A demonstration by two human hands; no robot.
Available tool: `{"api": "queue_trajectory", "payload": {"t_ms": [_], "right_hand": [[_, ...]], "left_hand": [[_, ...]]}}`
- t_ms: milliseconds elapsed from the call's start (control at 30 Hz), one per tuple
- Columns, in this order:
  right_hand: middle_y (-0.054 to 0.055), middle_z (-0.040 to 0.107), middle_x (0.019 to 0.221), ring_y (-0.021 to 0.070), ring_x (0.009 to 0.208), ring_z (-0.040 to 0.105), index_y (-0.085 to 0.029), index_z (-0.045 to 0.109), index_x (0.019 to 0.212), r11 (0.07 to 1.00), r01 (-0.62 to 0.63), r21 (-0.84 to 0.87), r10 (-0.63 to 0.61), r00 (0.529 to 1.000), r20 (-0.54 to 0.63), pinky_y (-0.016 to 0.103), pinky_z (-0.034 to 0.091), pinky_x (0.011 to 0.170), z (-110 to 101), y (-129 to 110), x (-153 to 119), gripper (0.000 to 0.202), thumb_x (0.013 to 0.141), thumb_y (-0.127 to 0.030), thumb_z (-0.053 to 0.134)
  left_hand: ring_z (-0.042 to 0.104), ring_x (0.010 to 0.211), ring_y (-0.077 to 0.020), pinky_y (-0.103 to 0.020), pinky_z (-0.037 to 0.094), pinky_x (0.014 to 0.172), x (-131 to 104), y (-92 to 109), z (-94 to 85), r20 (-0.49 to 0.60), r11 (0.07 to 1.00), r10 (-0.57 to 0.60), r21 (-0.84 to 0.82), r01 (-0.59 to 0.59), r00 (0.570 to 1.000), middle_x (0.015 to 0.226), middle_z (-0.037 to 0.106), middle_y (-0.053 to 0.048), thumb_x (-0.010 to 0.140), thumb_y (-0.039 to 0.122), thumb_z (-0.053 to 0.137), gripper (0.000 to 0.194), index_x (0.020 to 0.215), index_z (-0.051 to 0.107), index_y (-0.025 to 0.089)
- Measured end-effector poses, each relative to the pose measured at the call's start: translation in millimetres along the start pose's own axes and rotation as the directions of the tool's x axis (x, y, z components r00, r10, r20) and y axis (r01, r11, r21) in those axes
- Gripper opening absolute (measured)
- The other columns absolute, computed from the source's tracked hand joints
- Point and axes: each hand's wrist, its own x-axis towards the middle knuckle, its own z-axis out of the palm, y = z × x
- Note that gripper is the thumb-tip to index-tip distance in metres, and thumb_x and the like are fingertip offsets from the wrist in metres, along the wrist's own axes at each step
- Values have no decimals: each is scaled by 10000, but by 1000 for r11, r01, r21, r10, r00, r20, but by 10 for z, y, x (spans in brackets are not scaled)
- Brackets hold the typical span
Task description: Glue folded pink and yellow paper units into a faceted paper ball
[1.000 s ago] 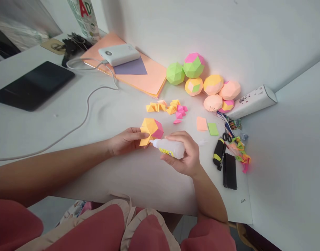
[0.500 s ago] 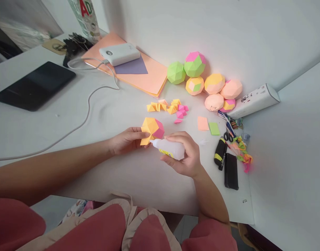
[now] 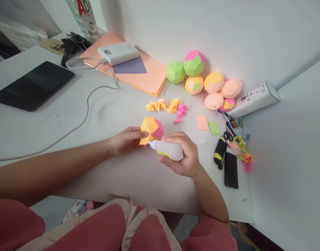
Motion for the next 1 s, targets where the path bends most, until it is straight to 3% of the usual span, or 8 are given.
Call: {"api": "queue_trajectory", "payload": {"t_ms": [133,367,600,867,933,1000], "right_hand": [[97,643,971,237,891,593,-229,592,1068,997,-44,69,44,999,5,391,505,729,-11,5,5,397,698,-278,727],[74,621,962,211,863,581,-233,624,1034,966,-187,177,205,974,-94,349,486,691,-24,91,14,331,715,-269,704],[64,616,961,198,856,586,-232,628,1020,944,-237,229,254,966,-48,335,493,693,-20,92,6,331,702,-247,715],[25,598,973,143,645,610,-239,521,931,797,-420,435,452,891,31,362,531,598,-219,208,7,246,744,-290,674],[7,566,954,145,664,618,-228,469,827,800,-450,396,474,879,43,391,536,642,-324,277,20,228,733,-256,675],[7,532,916,156,746,606,-210,428,709,854,-468,225,477,879,18,389,520,703,-418,347,25,248,717,-220,676]], "left_hand": [[559,657,-128,-256,451,616,-3,4,3,2,1000,5,6,-5,1000,809,635,-65,738,255,693,166,820,682,112],[563,586,-144,-285,460,574,-47,36,77,-38,1000,-24,12,25,999,637,628,-45,711,268,700,145,751,672,132],[563,594,-137,-285,463,595,-31,31,55,-34,999,-34,9,34,999,671,632,-43,715,270,701,151,770,673,132],[534,610,-114,-257,446,608,-3,17,-7,0,1000,-3,22,3,1000,778,636,-45,719,270,692,148,776,674,135],[527,612,-113,-254,444,606,2,19,-14,27,1000,13,11,-14,1000,820,632,-50,726,267,680,153,809,675,139],[521,611,-114,-256,447,612,6,18,-24,47,1000,25,2,-25,999,810,621,-52,733,276,669,162,817,675,137]]}}
